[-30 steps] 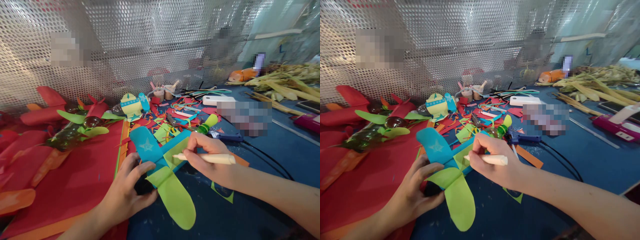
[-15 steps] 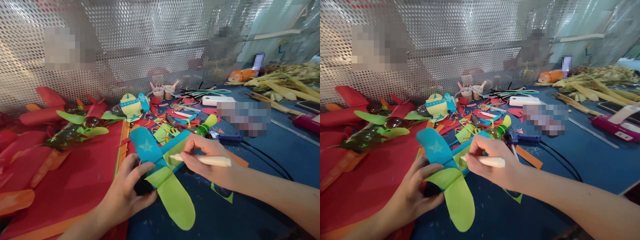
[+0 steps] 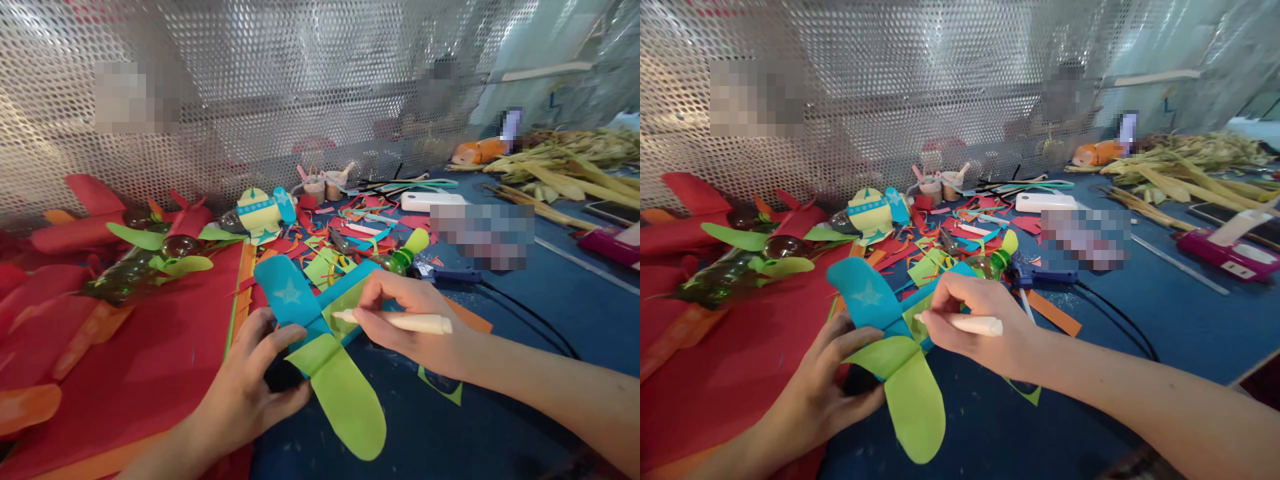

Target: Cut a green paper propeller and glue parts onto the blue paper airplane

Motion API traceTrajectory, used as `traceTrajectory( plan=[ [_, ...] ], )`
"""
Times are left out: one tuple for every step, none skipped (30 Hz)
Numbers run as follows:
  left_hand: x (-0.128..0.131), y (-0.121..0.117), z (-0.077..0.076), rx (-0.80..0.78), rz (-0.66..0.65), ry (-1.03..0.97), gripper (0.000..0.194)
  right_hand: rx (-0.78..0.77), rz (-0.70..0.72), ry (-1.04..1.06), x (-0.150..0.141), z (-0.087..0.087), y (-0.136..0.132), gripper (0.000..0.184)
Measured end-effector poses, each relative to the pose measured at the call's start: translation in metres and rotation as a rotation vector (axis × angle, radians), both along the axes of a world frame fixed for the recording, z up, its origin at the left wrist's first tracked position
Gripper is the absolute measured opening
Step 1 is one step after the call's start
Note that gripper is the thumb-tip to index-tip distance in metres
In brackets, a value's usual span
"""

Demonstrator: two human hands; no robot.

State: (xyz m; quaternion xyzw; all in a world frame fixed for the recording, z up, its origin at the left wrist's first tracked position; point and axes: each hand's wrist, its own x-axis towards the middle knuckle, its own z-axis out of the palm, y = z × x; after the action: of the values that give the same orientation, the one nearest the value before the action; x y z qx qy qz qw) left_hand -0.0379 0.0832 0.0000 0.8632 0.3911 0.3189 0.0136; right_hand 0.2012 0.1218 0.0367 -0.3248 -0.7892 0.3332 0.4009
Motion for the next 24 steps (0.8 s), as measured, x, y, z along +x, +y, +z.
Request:
traceTrajectory(
  plan=[
    [0.0, 0.0, 0.0, -0.003, 0.007, 0.003, 0.042, 0.005, 0.004, 0.006, 0.0, 0.0, 0.0, 0.019],
    [0.0, -0.001, -0.001, -0.005, 0.018, 0.003, 0.042, 0.013, 0.005, 0.016, 0.0, -0.001, 0.0, 0.019],
    [0.0, -0.001, -0.002, -0.005, 0.03, 0.0, 0.042, 0.02, 0.002, 0.029, 0.0, -0.001, 0.0, 0.018],
    [-0.001, -0.001, -0.003, -0.007, 0.044, -0.005, 0.042, 0.023, -0.007, 0.044, 0.0, -0.002, 0.0, 0.018],
    [-0.001, -0.001, -0.003, -0.01, 0.058, -0.011, 0.042, 0.023, -0.018, 0.066, 0.0, -0.003, 0.001, 0.017],
    [-0.002, -0.001, -0.004, -0.018, 0.069, -0.015, 0.042, 0.02, -0.029, 0.092, 0.0, -0.004, 0.001, 0.015],
    [-0.003, 0.0, -0.004, -0.027, 0.078, -0.021, 0.042, 0.018, -0.037, 0.124, 0.001, -0.005, 0.002, 0.013],
    [-0.004, 0.0, -0.004, -0.039, 0.086, -0.028, 0.042, 0.015, -0.042, 0.155, 0.001, -0.005, 0.003, 0.012],
    [-0.004, 0.001, -0.005, -0.055, 0.091, -0.032, 0.043, 0.017, -0.046, 0.182, 0.001, -0.006, 0.004, 0.011],
    [-0.005, 0.001, -0.005, -0.071, 0.098, -0.035, 0.043, 0.023, -0.048, 0.199, 0.001, -0.006, 0.005, 0.01],
    [-0.005, 0.001, -0.005, -0.083, 0.105, -0.038, 0.044, 0.032, -0.051, 0.204, 0.001, -0.005, 0.006, 0.01],
    [-0.006, 0.001, -0.005, -0.089, 0.113, -0.041, 0.044, 0.036, -0.056, 0.198, 0.002, -0.005, 0.006, 0.01],
    [-0.006, 0.001, -0.005, -0.09, 0.118, -0.043, 0.044, 0.038, -0.062, 0.188, 0.002, -0.004, 0.007, 0.01],
    [-0.005, 0.001, -0.005, -0.088, 0.116, -0.042, 0.043, 0.036, -0.069, 0.179, 0.002, -0.003, 0.008, 0.012],
    [-0.005, 0.001, -0.005, -0.08, 0.111, -0.041, 0.043, 0.03, -0.076, 0.175, 0.003, -0.002, 0.008, 0.015],
    [-0.005, 0.001, -0.005, -0.071, 0.103, -0.038, 0.044, 0.019, -0.082, 0.174, 0.003, -0.001, 0.009, 0.018],
    [-0.004, 0.001, -0.005, -0.064, 0.094, -0.034, 0.044, 0.006, -0.087, 0.173, 0.003, 0.0, 0.009, 0.019],
    [-0.004, 0.001, -0.005, -0.059, 0.088, -0.031, 0.044, -0.009, -0.087, 0.171, 0.003, 0.001, 0.009, 0.02],
    [-0.004, 0.001, -0.005, -0.054, 0.085, -0.029, 0.044, -0.02, -0.083, 0.169, 0.003, 0.001, 0.009, 0.02],
    [-0.004, 0.001, -0.004, -0.051, 0.085, -0.03, 0.043, -0.03, -0.079, 0.164, 0.003, 0.001, 0.01, 0.019],
    [-0.004, 0.001, -0.004, -0.05, 0.087, -0.033, 0.043, -0.032, -0.074, 0.16, 0.003, 0.001, 0.01, 0.02],
    [-0.003, 0.001, -0.004, -0.049, 0.088, -0.035, 0.042, -0.026, -0.075, 0.157, 0.003, 0.0, 0.01, 0.021],
    [-0.003, 0.001, -0.004, -0.047, 0.092, -0.037, 0.042, -0.016, -0.081, 0.153, 0.003, -0.001, 0.011, 0.022],
    [-0.003, 0.001, -0.004, -0.047, 0.095, -0.037, 0.042, -0.002, -0.091, 0.15, 0.003, -0.002, 0.011, 0.023]
  ],
)
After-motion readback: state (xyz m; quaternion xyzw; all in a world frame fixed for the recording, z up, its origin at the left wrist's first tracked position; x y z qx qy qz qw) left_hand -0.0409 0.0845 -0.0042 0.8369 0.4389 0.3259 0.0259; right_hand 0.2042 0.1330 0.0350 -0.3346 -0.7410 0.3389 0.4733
